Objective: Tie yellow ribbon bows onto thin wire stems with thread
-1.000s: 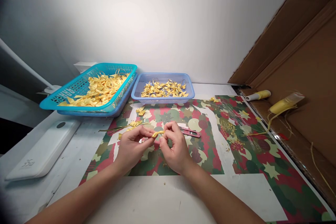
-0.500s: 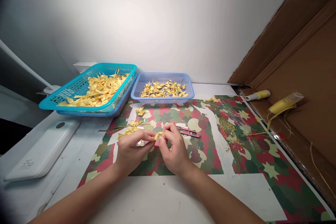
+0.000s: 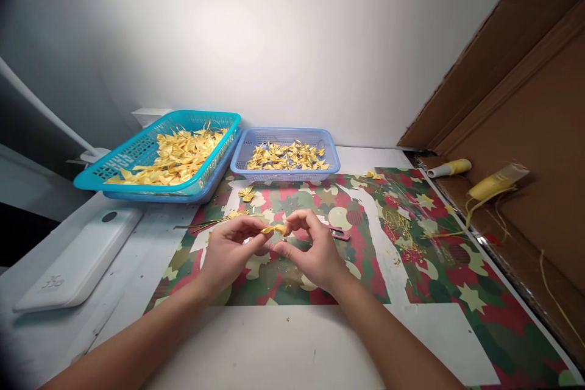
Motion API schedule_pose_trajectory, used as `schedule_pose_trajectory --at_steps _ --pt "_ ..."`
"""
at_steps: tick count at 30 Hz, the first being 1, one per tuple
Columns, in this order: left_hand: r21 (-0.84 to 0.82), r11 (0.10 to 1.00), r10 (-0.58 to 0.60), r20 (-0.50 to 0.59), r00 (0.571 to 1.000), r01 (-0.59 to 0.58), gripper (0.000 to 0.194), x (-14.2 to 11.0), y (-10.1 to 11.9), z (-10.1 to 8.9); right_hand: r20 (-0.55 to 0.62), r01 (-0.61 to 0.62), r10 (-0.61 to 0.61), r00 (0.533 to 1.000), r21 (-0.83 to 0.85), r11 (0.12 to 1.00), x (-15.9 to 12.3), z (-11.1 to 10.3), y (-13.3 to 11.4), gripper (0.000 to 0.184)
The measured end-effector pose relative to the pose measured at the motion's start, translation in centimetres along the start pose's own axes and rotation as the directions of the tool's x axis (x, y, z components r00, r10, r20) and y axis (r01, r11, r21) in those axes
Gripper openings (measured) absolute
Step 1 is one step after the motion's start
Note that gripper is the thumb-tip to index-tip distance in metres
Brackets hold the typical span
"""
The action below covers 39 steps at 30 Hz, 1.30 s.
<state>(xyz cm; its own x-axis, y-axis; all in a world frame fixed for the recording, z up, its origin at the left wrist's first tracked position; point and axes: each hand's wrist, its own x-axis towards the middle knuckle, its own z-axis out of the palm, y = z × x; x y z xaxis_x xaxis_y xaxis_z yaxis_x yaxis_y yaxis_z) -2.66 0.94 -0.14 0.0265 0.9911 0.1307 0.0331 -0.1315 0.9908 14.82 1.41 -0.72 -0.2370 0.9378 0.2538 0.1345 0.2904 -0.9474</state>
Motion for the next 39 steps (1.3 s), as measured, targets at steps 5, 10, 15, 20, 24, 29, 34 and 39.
schedule_pose_trajectory --at_steps 5,10,15,20,24,29,34,39 --pt "-0.047 0.999 -0.024 0.055 0.998 0.026 0.004 0.0 0.3 0.0 0.005 -0.043 0.043 0.999 -0.034 0.999 0.0 0.0 0.4 0.027" --pt "-0.015 1.000 0.013 0.069 0.998 -0.012 0.007 0.0 0.4 0.1 -0.063 0.016 -0.024 0.998 -0.126 0.992 0.0 0.1 0.2 0.017" --pt "0.117 0.986 0.106 0.112 0.988 -0.119 0.009 -0.1 0.2 0.0 -0.059 -0.049 0.043 0.997 -0.108 0.993 0.4 -0.1 0.0 0.011" --pt "0.301 0.894 0.302 0.148 0.942 -0.333 0.013 -0.1 -0.4 -0.3 0.130 -0.096 0.091 0.987 0.033 0.995 0.7 -0.2 -0.2 0.014" --pt "0.371 0.821 0.383 0.206 0.901 -0.434 0.014 0.3 -0.7 -0.4 0.068 -0.044 0.039 0.997 0.074 0.996 0.9 0.0 -0.2 0.012" --pt "0.450 0.823 0.287 0.199 0.937 -0.348 0.018 1.2 -0.7 -0.5 -0.223 0.075 -0.001 0.975 0.325 0.943 1.1 -1.5 -1.2 0.011" --pt "0.334 0.927 0.097 0.229 0.969 -0.172 0.014 1.4 -0.2 -0.3 -0.241 0.057 0.057 0.969 0.441 0.896 1.2 -2.4 -1.9 0.010" --pt "-0.017 0.983 -0.171 0.310 0.935 0.185 0.008 1.1 0.0 0.1 -0.218 -0.079 0.225 0.950 0.528 0.846 1.5 -2.0 -1.7 0.024"
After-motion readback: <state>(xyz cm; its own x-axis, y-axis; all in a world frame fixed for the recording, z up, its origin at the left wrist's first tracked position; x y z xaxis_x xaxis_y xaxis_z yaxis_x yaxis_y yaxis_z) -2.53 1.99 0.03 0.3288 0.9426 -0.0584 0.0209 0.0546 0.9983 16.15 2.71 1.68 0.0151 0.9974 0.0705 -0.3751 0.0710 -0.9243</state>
